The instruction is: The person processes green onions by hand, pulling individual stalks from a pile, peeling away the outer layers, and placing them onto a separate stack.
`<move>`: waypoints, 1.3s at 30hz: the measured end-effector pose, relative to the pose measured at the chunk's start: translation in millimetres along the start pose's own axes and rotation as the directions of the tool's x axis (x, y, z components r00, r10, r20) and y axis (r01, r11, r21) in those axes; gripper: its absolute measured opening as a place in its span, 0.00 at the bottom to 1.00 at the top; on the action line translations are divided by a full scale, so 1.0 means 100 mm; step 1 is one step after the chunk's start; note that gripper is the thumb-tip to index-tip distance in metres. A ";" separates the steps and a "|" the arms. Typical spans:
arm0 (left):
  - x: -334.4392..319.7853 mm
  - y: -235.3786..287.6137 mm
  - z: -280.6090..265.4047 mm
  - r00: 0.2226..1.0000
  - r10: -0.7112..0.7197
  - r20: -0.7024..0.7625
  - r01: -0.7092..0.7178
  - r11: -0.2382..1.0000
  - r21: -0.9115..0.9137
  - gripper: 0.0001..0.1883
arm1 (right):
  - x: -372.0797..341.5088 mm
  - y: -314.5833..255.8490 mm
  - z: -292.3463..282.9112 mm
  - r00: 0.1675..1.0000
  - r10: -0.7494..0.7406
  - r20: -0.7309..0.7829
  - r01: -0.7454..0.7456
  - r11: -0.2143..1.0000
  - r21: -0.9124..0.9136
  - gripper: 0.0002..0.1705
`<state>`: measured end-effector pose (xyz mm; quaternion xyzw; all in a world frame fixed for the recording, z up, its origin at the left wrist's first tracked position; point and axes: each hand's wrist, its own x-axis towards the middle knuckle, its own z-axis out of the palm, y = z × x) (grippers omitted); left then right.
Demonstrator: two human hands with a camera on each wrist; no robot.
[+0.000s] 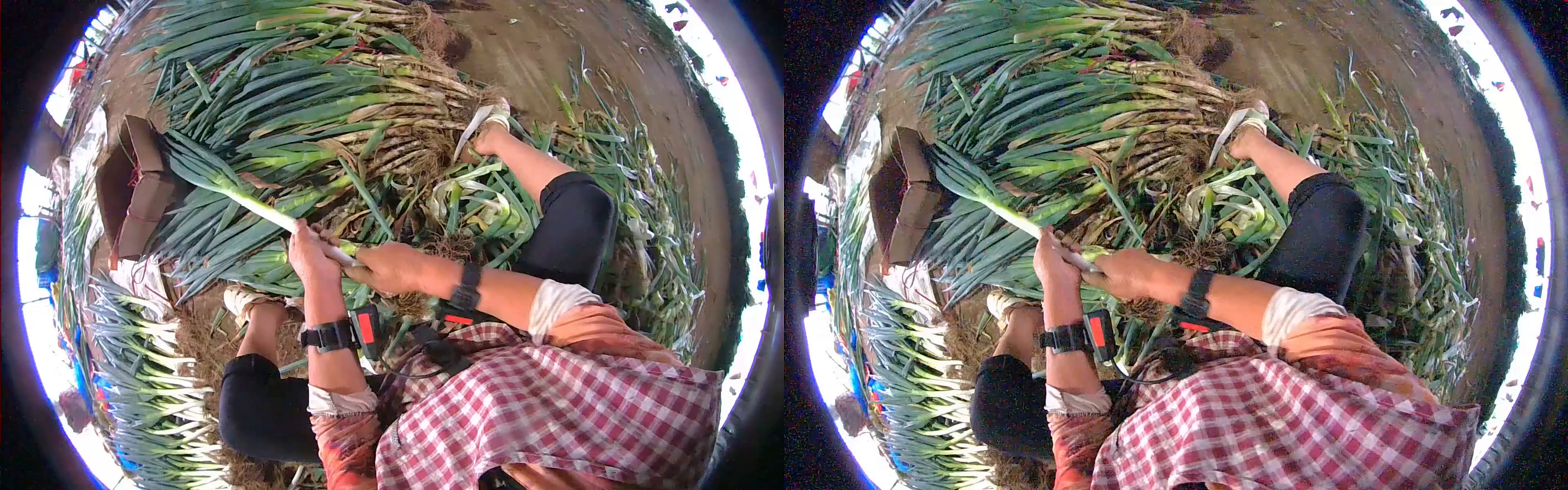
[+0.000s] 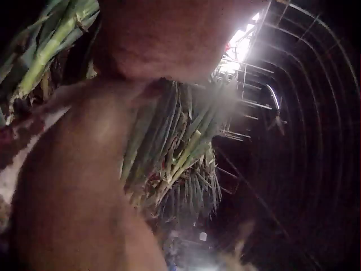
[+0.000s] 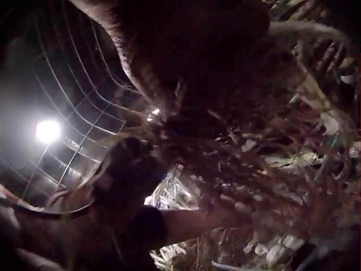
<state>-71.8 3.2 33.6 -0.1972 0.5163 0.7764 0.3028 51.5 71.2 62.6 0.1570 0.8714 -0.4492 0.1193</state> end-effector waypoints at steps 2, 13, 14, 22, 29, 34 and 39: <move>0.03 0.03 0.00 1.000 0.013 -0.029 -0.013 1.000 -0.018 0.07 | -0.28 -0.06 -0.05 1.000 0.015 -0.006 -0.015 0.999 -0.049 0.26; -0.17 0.37 0.37 0.985 0.074 0.156 -0.050 0.987 -0.154 0.05 | -1.69 -0.25 -0.49 0.980 -0.020 -0.197 0.062 0.977 0.204 0.10; -0.22 0.39 0.40 0.975 0.096 0.200 -0.061 0.983 -0.172 0.05 | -1.75 -0.26 -0.52 0.981 -0.005 -0.195 0.051 0.972 0.231 0.09; -0.93 0.72 0.70 0.927 0.249 0.281 -0.163 0.941 -0.296 0.07 | -2.18 -0.32 -0.53 0.960 0.261 -0.101 -0.229 0.940 0.254 0.15; -1.04 1.07 0.58 0.852 0.432 0.294 -0.327 0.880 -0.346 0.08 | -2.09 -0.28 -0.35 0.958 0.064 -0.278 0.002 0.973 0.231 0.16; -0.63 2.21 -0.17 0.665 0.746 0.022 -0.702 0.635 -0.321 0.11 | -2.33 0.28 -0.13 0.952 0.173 -0.250 -0.110 0.963 0.246 0.16; -0.46 3.54 -1.37 0.581 0.796 -0.167 -0.802 0.595 0.046 0.16 | -1.90 -0.08 -0.25 0.900 0.388 -0.198 -0.352 0.916 0.195 0.18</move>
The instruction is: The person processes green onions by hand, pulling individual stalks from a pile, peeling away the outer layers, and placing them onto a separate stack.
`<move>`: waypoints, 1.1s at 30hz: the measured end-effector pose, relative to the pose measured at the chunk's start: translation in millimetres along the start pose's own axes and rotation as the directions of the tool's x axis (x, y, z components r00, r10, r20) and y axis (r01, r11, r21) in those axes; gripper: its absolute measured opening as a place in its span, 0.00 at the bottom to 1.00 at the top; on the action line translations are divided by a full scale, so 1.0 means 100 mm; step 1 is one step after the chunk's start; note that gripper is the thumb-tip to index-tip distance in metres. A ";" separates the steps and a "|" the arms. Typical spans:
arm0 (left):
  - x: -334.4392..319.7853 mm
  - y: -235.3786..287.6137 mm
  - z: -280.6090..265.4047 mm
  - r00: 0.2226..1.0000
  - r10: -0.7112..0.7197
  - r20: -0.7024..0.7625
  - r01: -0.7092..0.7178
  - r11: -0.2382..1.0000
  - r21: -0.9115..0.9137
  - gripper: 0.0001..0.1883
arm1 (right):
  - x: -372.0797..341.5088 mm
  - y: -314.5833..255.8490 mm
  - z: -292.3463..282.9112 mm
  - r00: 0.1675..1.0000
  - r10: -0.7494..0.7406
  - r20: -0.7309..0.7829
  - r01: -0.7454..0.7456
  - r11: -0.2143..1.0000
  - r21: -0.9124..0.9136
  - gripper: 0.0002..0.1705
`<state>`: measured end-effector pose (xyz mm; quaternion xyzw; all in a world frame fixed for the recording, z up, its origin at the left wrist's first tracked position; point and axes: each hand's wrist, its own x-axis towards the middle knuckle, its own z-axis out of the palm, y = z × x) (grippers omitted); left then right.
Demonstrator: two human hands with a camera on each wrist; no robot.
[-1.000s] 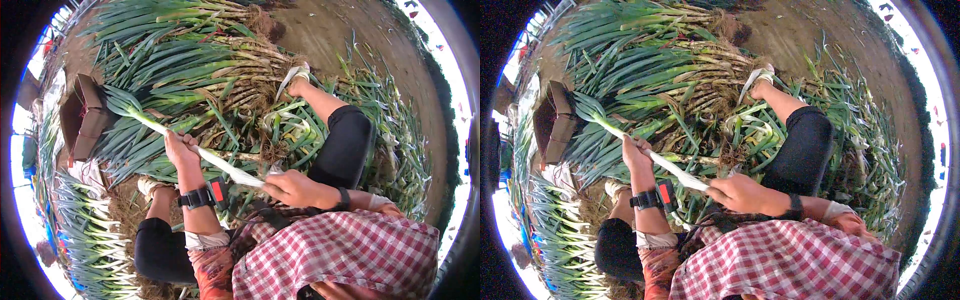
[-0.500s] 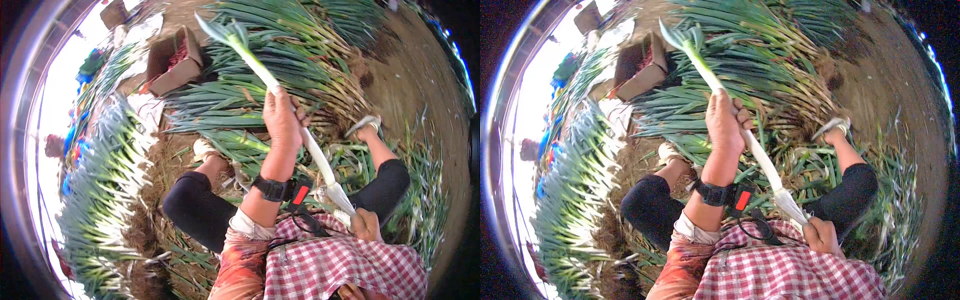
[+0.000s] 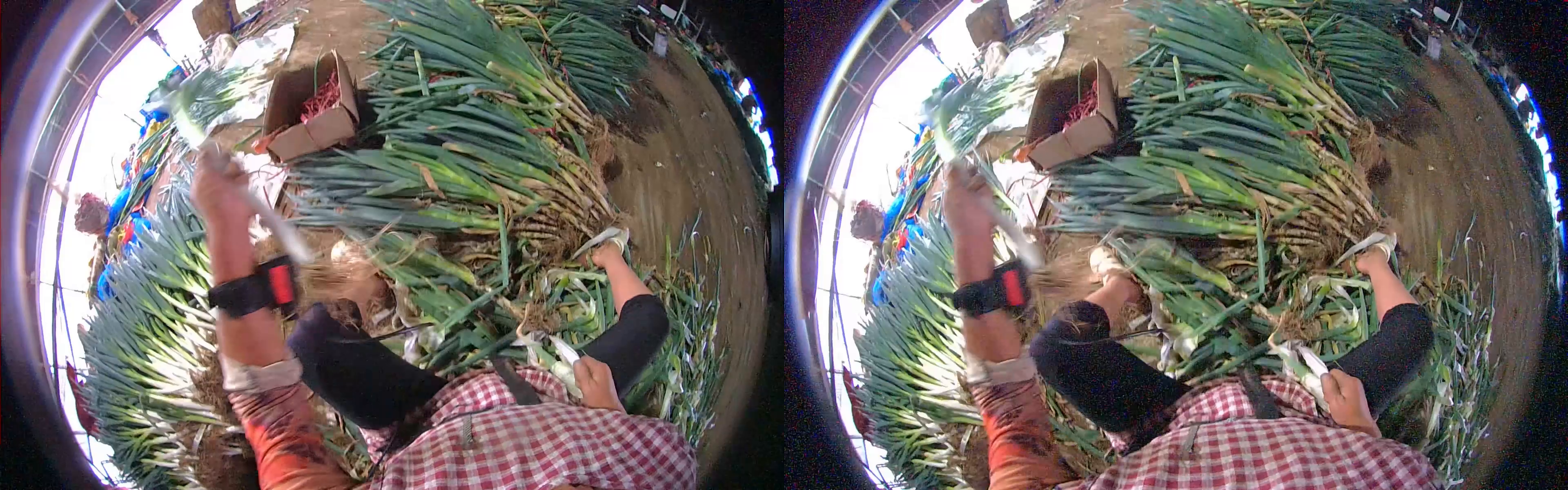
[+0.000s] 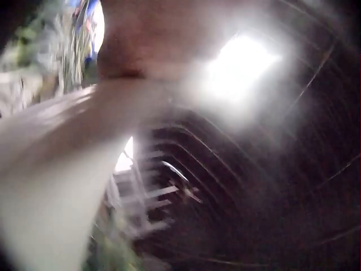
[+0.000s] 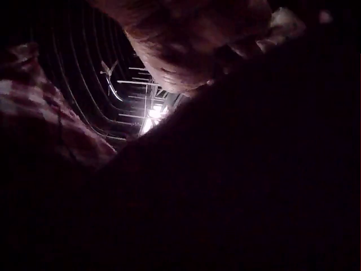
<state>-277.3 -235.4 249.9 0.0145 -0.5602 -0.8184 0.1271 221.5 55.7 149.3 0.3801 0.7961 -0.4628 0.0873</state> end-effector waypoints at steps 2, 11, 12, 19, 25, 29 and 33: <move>0.41 0.25 -0.51 1.000 0.012 -0.029 -0.005 0.973 0.232 0.19 | 0.17 0.04 0.05 0.999 -0.042 0.015 0.042 0.999 -0.003 0.18; 0.48 0.84 -1.98 0.982 -0.187 0.029 0.149 0.860 0.488 0.21 | 0.66 -0.29 0.40 0.925 -0.228 0.303 0.277 0.952 -0.128 0.14; 0.40 0.80 -1.88 0.976 -0.205 0.075 0.133 0.831 0.539 0.21 | 0.77 -0.23 0.46 0.896 -0.291 0.335 0.355 0.924 -0.145 0.15; -1.32 0.24 0.01 0.902 -0.398 0.169 0.239 0.784 0.572 0.17 | 1.73 0.30 0.68 0.641 0.023 0.768 0.515 0.729 -0.451 0.21; -1.86 -0.59 0.44 0.735 -0.609 0.299 0.419 0.754 0.505 0.15 | 2.57 -0.01 1.18 0.914 -0.326 0.241 0.372 0.910 -0.184 0.16; -1.84 -0.66 0.53 0.663 -0.708 0.243 0.510 0.665 0.546 0.14 | 2.67 0.30 1.62 0.954 0.096 0.285 0.092 0.810 -0.579 0.09; -1.84 -0.80 0.53 0.713 -0.674 0.195 0.520 0.694 0.497 0.14 | 2.48 0.78 1.84 0.969 -0.246 0.007 0.204 0.789 -0.579 0.10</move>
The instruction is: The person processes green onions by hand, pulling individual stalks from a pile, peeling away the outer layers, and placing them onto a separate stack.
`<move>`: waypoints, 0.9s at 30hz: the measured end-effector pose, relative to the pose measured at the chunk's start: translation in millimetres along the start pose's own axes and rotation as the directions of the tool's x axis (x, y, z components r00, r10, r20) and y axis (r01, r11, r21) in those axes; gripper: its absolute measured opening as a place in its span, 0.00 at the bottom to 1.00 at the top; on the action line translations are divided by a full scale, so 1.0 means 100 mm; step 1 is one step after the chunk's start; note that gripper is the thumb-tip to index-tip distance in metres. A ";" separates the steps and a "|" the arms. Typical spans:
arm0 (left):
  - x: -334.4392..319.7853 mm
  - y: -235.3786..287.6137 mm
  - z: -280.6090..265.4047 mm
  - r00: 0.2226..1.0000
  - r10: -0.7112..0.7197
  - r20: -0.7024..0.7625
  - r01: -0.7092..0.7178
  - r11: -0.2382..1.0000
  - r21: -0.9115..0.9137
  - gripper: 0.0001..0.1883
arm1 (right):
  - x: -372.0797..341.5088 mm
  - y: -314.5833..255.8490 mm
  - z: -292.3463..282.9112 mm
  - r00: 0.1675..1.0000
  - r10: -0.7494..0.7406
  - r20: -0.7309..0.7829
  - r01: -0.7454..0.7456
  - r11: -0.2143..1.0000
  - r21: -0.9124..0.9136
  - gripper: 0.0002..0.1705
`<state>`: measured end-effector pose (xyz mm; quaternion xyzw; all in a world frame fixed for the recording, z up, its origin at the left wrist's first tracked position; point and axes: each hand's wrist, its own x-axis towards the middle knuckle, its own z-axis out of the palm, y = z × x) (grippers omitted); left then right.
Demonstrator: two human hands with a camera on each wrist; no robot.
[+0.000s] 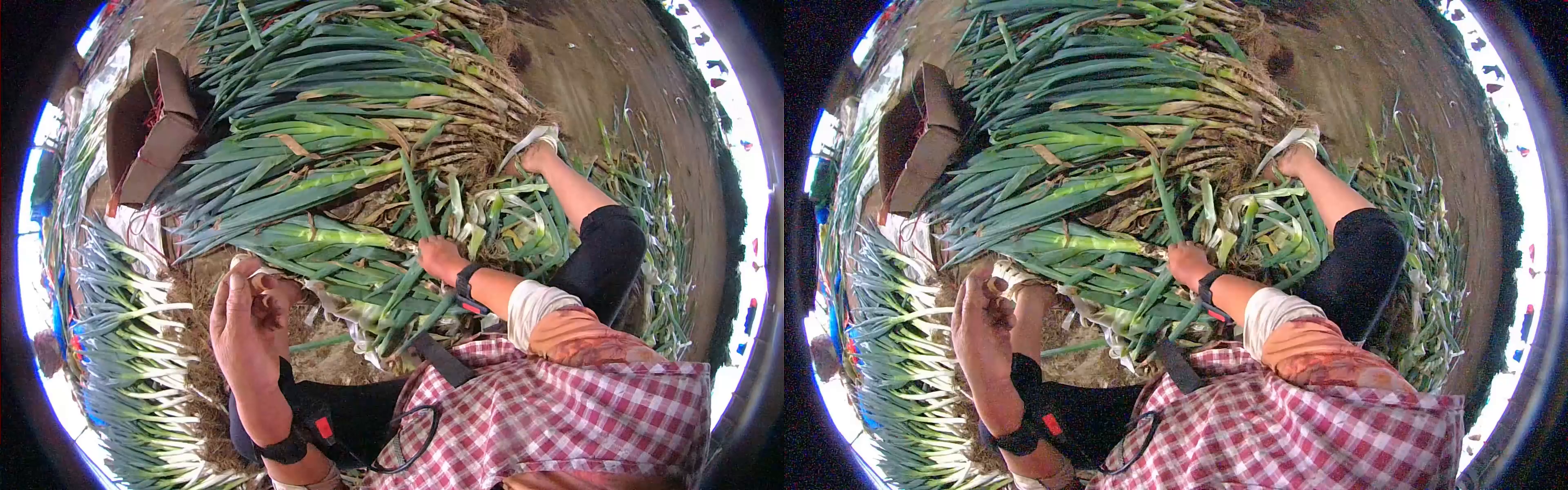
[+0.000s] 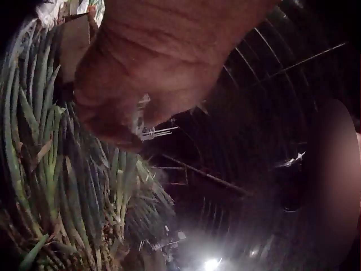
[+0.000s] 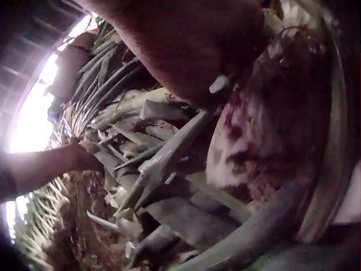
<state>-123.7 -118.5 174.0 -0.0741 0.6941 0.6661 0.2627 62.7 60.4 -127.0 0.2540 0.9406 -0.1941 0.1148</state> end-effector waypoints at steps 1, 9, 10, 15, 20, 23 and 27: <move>-0.02 -0.03 0.01 0.999 -0.033 -0.004 0.033 0.999 -0.037 0.13 | -0.02 0.02 -0.04 1.000 -0.021 0.023 0.021 1.000 -0.020 0.11; 0.26 -1.22 0.24 0.952 -0.304 -0.033 0.305 0.945 0.120 0.13 | -0.03 -0.01 -0.60 0.896 -0.039 0.443 -0.033 0.988 0.153 0.23; 0.34 -1.55 0.22 0.913 -0.395 -0.101 0.406 0.904 0.136 0.16 | -0.09 -0.02 -0.74 0.902 -0.123 0.414 0.021 0.970 0.242 0.26; 0.28 -1.91 0.55 0.832 -0.554 0.045 0.509 0.727 -0.461 0.25 | -0.72 -0.20 -1.80 0.784 -0.352 0.512 0.022 0.839 0.543 0.23; -0.01 -1.75 0.90 0.984 -0.149 -0.097 0.085 0.875 -0.477 0.21 | -1.14 0.15 -2.09 0.777 -0.491 0.393 0.138 0.743 0.655 0.28; -0.33 -1.26 1.08 0.951 0.200 -0.234 -0.262 0.926 -0.273 0.25 | -1.28 0.30 -2.05 0.796 -0.463 0.388 0.121 0.751 0.649 0.31; -0.22 -0.49 1.21 0.935 0.353 0.042 -0.318 0.884 -0.341 0.28 | -1.34 0.19 -2.16 0.906 -0.382 0.182 0.176 0.730 0.660 0.39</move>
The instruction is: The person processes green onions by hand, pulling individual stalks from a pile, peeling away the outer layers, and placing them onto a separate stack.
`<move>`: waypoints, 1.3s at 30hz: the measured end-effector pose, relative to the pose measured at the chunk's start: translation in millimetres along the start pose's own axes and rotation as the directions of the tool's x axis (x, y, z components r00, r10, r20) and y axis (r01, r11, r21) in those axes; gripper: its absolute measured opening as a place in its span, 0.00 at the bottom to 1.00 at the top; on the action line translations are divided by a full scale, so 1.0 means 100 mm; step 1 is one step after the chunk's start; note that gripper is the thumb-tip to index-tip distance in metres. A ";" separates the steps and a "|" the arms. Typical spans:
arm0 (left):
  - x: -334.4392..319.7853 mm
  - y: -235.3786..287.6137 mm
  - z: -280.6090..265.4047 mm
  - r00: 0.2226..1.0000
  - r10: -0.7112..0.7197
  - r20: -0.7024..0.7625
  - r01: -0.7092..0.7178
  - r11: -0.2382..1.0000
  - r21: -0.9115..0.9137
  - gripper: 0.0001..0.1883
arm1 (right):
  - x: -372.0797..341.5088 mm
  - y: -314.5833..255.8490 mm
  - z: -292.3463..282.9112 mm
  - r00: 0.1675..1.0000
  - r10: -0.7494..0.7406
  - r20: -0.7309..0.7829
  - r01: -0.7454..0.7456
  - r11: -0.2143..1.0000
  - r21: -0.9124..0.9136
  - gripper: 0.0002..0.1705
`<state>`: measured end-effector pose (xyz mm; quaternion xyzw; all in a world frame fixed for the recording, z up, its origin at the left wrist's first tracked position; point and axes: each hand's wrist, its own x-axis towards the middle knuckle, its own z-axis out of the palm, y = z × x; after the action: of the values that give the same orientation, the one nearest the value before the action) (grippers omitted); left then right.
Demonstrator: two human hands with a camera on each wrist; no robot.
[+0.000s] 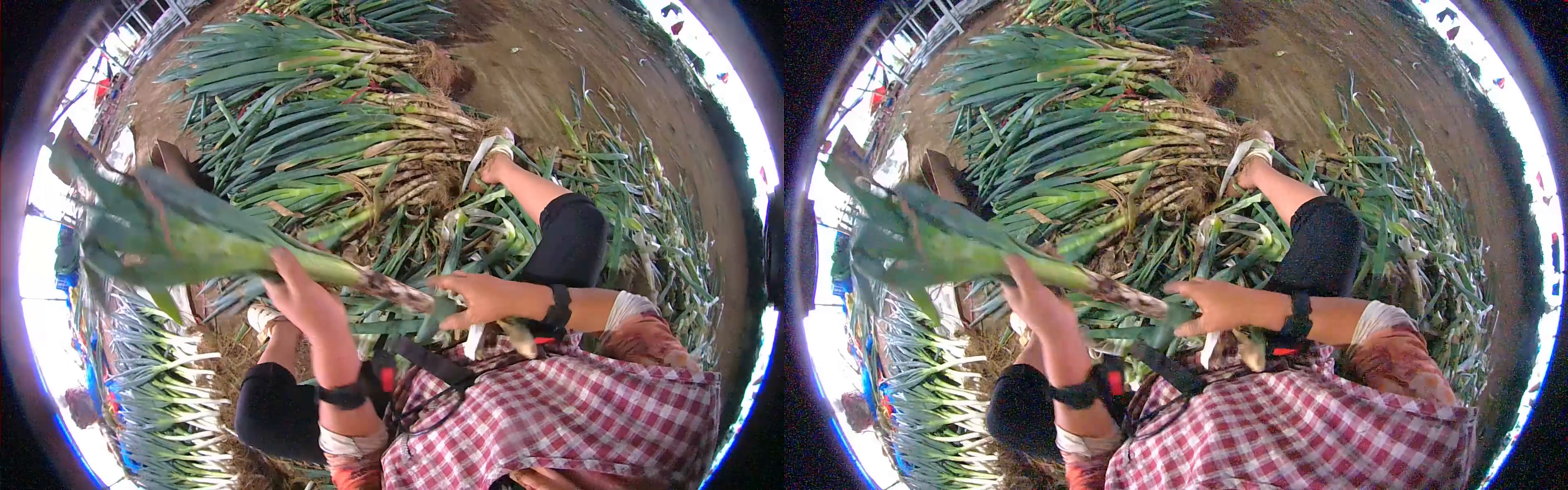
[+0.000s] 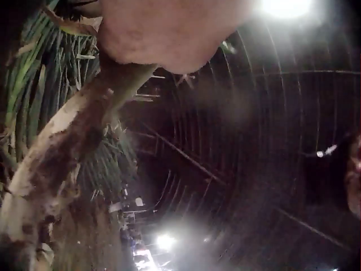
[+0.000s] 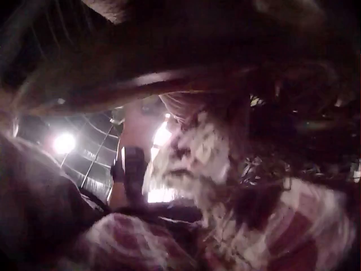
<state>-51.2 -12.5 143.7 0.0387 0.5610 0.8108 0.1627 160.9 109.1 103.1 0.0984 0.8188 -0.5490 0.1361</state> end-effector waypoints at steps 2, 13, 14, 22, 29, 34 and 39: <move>0.28 0.14 -0.01 1.000 -0.003 0.006 0.003 0.998 0.060 0.27 | -0.09 -0.10 0.14 0.969 0.168 -0.180 -0.195 0.970 -0.146 0.39; 0.78 -1.27 -0.03 0.822 -0.497 -0.277 0.513 0.858 -0.015 0.12 | 0.13 -0.03 0.29 0.945 0.265 -0.193 -0.225 0.952 0.209 0.23; 0.73 -1.34 -0.05 0.799 -0.516 -0.309 0.525 0.849 -0.058 0.11 | 0.14 0.10 0.35 0.943 0.275 -0.188 -0.236 0.950 0.206 0.23; 0.93 -1.51 -0.31 0.789 -0.575 -0.214 0.579 0.814 -0.054 0.15 | 0.33 0.17 0.48 0.850 0.173 -0.497 -0.284 0.946 -0.156 0.28; 0.59 -1.59 -0.31 0.616 -0.785 -0.067 0.774 0.619 -0.135 0.11 | 0.59 0.27 0.32 0.826 0.464 -0.321 -0.230 0.796 0.560 0.11; -0.54 -1.49 -0.54 0.468 -0.601 0.648 -0.217 0.633 0.743 0.11 | 0.73 0.10 0.06 0.856 0.494 -0.154 -0.017 0.324 0.946 0.08; -0.52 -1.86 -1.05 0.494 -0.728 0.476 0.322 0.662 0.677 0.16 | 0.57 0.23 0.12 0.948 0.310 0.066 -0.106 0.112 0.988 0.12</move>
<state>12.7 -63.7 -60.2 0.2115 0.6223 0.4552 0.6007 115.4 107.2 60.0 0.3194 0.2467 -0.9136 0.0497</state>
